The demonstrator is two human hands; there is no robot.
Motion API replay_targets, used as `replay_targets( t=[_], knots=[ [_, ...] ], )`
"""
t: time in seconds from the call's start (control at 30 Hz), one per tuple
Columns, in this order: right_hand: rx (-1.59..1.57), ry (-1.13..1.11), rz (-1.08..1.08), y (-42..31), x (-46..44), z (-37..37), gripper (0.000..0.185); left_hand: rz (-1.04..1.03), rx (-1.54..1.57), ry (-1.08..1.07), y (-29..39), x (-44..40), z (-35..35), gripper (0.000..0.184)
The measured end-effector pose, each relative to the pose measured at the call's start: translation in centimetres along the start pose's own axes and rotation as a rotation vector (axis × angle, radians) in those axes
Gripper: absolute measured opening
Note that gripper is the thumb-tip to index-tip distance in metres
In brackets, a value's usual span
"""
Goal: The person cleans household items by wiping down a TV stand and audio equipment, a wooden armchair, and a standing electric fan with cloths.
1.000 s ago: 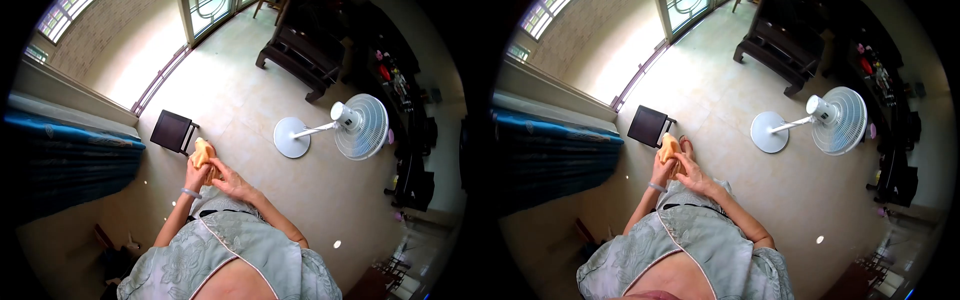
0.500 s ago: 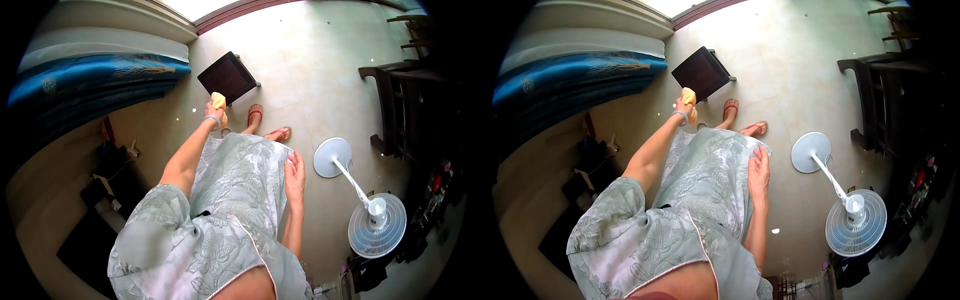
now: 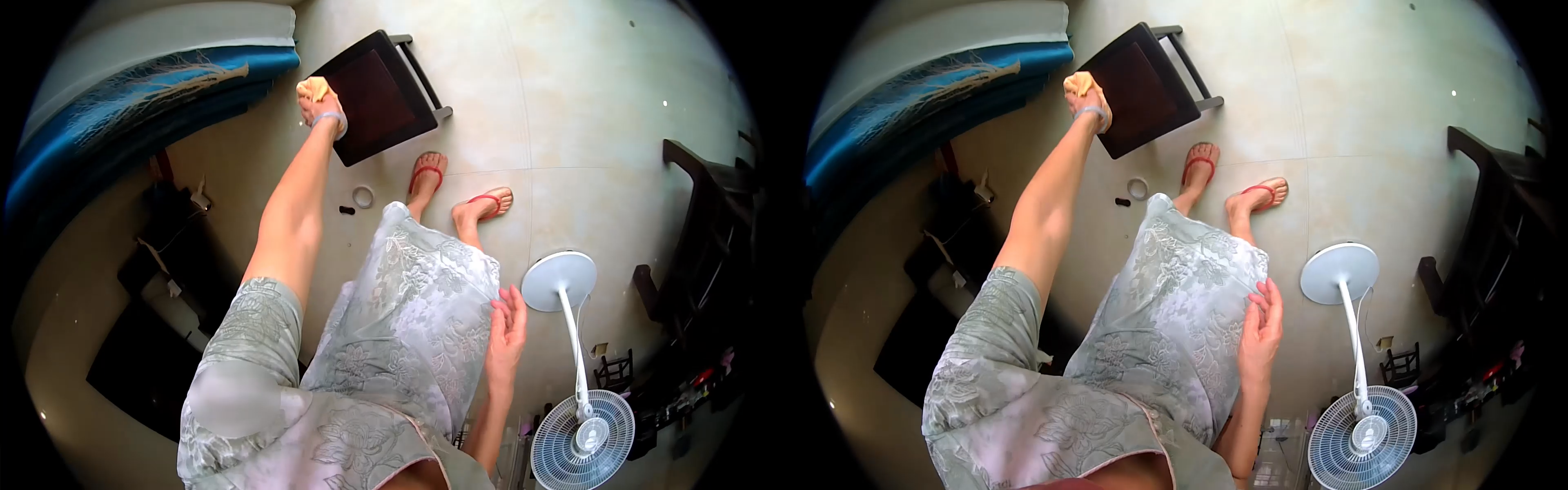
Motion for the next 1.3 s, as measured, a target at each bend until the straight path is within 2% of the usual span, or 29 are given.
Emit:
replay_targets(
  t=[0.03,0.07,0.1,0.13,0.17,0.2,0.23,0.3,0.37,0.4,0.43,0.53,0.6,0.63,0.7,0.73,0.77,0.8,0.87,0.93,1.0,1.07,1.13,1.2,1.27,1.3],
  knots=[
    [0.017,0.007,-0.013,0.2,-0.5,0.2,0.047,-0.021,-0.083,0.176,0.7,-0.2,-1.3,0.066],
    [0.032,0.014,-0.022,0.5,-1.0,0.3,0.047,-0.216,-0.139,0.364,1.2,-0.5,-2.8,0.067],
    [0.041,0.013,-0.027,0.8,-1.5,0.3,0.046,-0.282,-0.071,0.119,5.2,1.9,-1.0,0.065],
    [0.045,0.001,-0.029,1.0,-1.9,0.1,0.046,-0.471,-0.063,0.034,7.2,2.7,-1.6,0.065],
    [0.055,-0.004,-0.030,1.0,-2.3,0.0,0.046,-0.676,-0.076,0.041,8.4,4.0,-2.9,0.060],
    [0.063,-0.009,-0.032,1.0,-2.6,-0.2,0.046,-0.931,-0.120,-0.043,10.2,6.0,-3.5,0.060],
    [0.064,-0.018,-0.039,0.9,-2.9,-0.5,0.046,-1.090,-0.021,-0.202,11.2,8.2,-3.8,0.065],
    [0.028,-0.038,-0.029,0.4,-3.4,-0.8,0.045,-1.217,-0.005,-0.326,10.2,12.1,-2.9,0.079],
    [0.027,-0.048,-0.010,-0.4,-3.7,-0.9,0.045,-1.315,-0.071,-0.421,6.0,14.5,-2.1,0.086],
    [0.025,-0.055,0.004,-0.7,-3.7,-0.8,0.045,-1.373,-0.145,-0.500,4.0,15.9,-0.9,0.083],
    [0.022,-0.054,0.002,-0.8,-3.7,-0.8,0.045,-1.396,-0.189,-0.685,2.1,16.6,0.8,0.077],
    [0.018,-0.041,0.018,-0.9,-3.7,-0.3,0.044,-1.615,-0.270,-0.772,-1.8,14.0,4.2,0.066],
    [0.034,-0.014,0.009,-0.9,-3.6,0.3,0.044,-1.455,-0.243,-0.770,-4.7,7.6,2.9,0.058],
    [0.034,-0.010,0.003,-0.5,-3.6,0.6,0.044,-1.213,-0.102,-0.692,-4.8,4.2,3.2,0.062],
    [0.034,0.013,-0.010,0.4,-3.9,1.1,0.044,-0.880,-0.089,-0.390,-3.4,1.1,3.6,0.066],
    [0.031,0.008,-0.018,0.8,-4.0,1.1,0.044,-0.783,-0.207,-0.173,-2.5,0.3,3.8,0.066],
    [0.028,0.008,-0.035,1.1,-4.2,1.1,0.043,-0.688,-0.135,-0.207,-2.3,-0.7,2.5,0.069],
    [0.025,0.011,-0.046,1.3,-4.4,1.0,0.043,-0.700,-0.186,-0.162,-2.0,0.8,2.0,0.073],
    [0.015,0.004,-0.012,1.6,-4.5,0.3,0.043,-0.538,-0.291,-0.167,-0.6,7.4,2.3,0.075],
    [0.009,0.036,0.028,0.9,-4.2,0.4,0.043,-0.690,-0.179,-0.299,-3.9,12.5,0.4,0.076],
    [0.196,-0.016,0.171,-1.3,-3.5,0.3,0.045,-0.810,-0.189,-0.478,-4.8,18.8,-0.1,0.069],
    [0.200,0.031,0.233,-2.7,-2.4,1.0,0.046,-0.710,-0.054,-0.994,-3.1,23.7,0.6,0.053],
    [0.195,0.078,0.296,-3.9,-1.3,1.9,0.048,-0.937,0.002,-1.141,0.6,30.4,4.3,0.049],
    [0.302,0.233,0.364,-4.3,0.3,3.8,0.052,-0.977,0.079,-1.264,3.2,35.9,7.7,0.048],
    [0.221,0.388,0.322,-3.5,1.1,5.6,0.057,-0.818,0.073,-1.621,8.2,41.6,12.1,0.050],
    [0.173,0.443,0.380,-3.6,1.8,6.5,0.067,-0.763,0.151,-1.704,8.9,43.3,13.8,0.050]
  ],
)
Point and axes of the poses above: each hand's wrist, its own x-axis away from the middle knuckle, its own z-axis out of the back of the hand, y = z × x, the point moved 4 cm from there along -x, towards the middle knuckle, and after that the axes turned 7 degrees about x, right-handed, at the moved point
